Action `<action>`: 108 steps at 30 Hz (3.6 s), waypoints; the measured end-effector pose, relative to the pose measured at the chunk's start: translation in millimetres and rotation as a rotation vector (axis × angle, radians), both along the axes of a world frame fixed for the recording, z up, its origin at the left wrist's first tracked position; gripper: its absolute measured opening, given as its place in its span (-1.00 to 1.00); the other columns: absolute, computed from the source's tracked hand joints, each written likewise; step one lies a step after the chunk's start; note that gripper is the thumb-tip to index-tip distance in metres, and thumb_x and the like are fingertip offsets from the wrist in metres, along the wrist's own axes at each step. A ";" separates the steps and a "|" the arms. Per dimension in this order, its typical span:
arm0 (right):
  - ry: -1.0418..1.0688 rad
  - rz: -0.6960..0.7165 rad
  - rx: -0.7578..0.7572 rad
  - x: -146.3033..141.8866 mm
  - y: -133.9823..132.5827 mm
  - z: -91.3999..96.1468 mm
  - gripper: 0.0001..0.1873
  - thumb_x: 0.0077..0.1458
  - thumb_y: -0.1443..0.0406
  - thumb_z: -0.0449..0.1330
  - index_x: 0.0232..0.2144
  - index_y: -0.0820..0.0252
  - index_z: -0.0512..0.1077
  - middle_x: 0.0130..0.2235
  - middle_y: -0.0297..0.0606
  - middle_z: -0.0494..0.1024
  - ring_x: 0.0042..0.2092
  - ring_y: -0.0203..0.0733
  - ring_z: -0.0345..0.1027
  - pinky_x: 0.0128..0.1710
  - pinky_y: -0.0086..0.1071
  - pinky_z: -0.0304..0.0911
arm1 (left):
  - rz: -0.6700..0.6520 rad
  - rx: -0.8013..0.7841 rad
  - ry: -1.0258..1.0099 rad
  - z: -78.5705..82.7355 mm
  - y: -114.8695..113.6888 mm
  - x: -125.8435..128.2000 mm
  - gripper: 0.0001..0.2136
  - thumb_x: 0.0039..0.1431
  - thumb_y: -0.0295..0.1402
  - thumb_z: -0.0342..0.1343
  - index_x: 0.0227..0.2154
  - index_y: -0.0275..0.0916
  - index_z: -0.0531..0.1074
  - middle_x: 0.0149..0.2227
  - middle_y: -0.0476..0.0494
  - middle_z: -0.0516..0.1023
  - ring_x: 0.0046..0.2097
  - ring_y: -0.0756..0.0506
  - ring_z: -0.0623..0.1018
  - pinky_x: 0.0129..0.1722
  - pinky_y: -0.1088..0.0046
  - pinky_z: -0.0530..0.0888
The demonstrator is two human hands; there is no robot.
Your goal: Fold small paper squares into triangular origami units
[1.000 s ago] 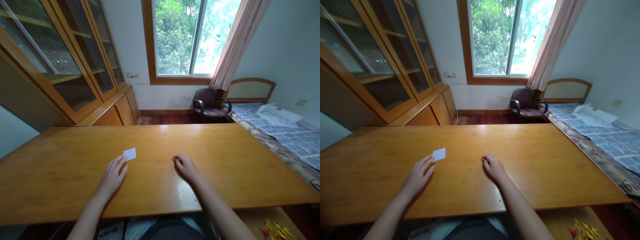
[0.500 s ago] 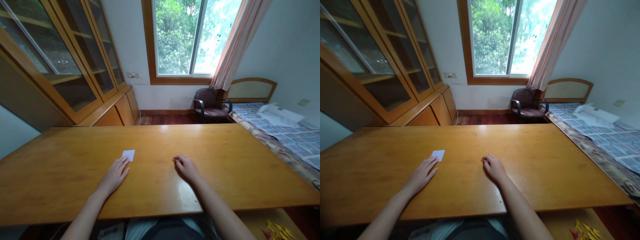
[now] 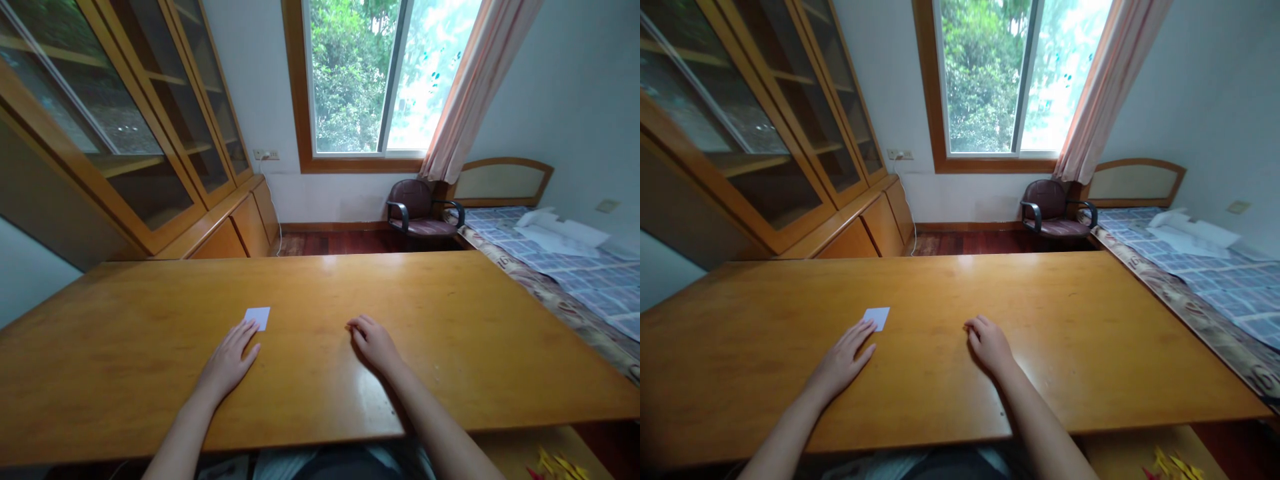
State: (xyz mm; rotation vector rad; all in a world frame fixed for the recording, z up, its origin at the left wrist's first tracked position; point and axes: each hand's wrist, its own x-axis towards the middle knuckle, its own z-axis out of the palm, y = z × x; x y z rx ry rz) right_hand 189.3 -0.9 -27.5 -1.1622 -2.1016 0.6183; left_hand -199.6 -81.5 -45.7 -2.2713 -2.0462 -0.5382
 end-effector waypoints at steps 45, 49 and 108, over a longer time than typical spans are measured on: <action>-0.432 0.343 0.122 20.7 -0.6 33.6 -0.14 0.18 -0.07 0.15 0.35 0.25 0.06 0.38 -0.02 0.03 0.40 0.10 -0.18 0.36 0.04 -0.14 | -0.503 -0.115 0.157 41.9 47.6 136.8 -0.24 0.27 0.08 -0.10 0.39 -0.16 -0.17 0.43 -0.19 -0.11 0.42 -0.26 -0.09 0.36 -0.02 -0.03; -0.468 0.357 0.124 12.0 5.7 31.0 -0.08 0.16 -0.12 0.13 0.35 0.31 0.03 0.39 0.00 -0.02 0.41 0.10 -0.25 0.37 0.05 -0.21 | -0.514 -0.169 0.159 37.2 55.0 143.9 -0.22 0.25 0.13 -0.13 0.39 -0.17 -0.15 0.42 -0.19 -0.11 0.42 -0.25 -0.08 0.36 0.00 -0.05; -0.492 0.270 0.101 -1.8 8.4 13.0 -0.18 0.20 -0.11 0.08 0.37 0.09 0.02 0.39 -0.18 0.01 0.41 0.08 -0.24 0.36 0.11 -0.34 | -0.488 -0.122 0.102 18.6 65.3 144.6 -0.26 0.24 0.17 -0.14 0.38 0.01 -0.16 0.41 -0.12 -0.02 0.41 -0.23 -0.01 0.37 -0.01 -0.14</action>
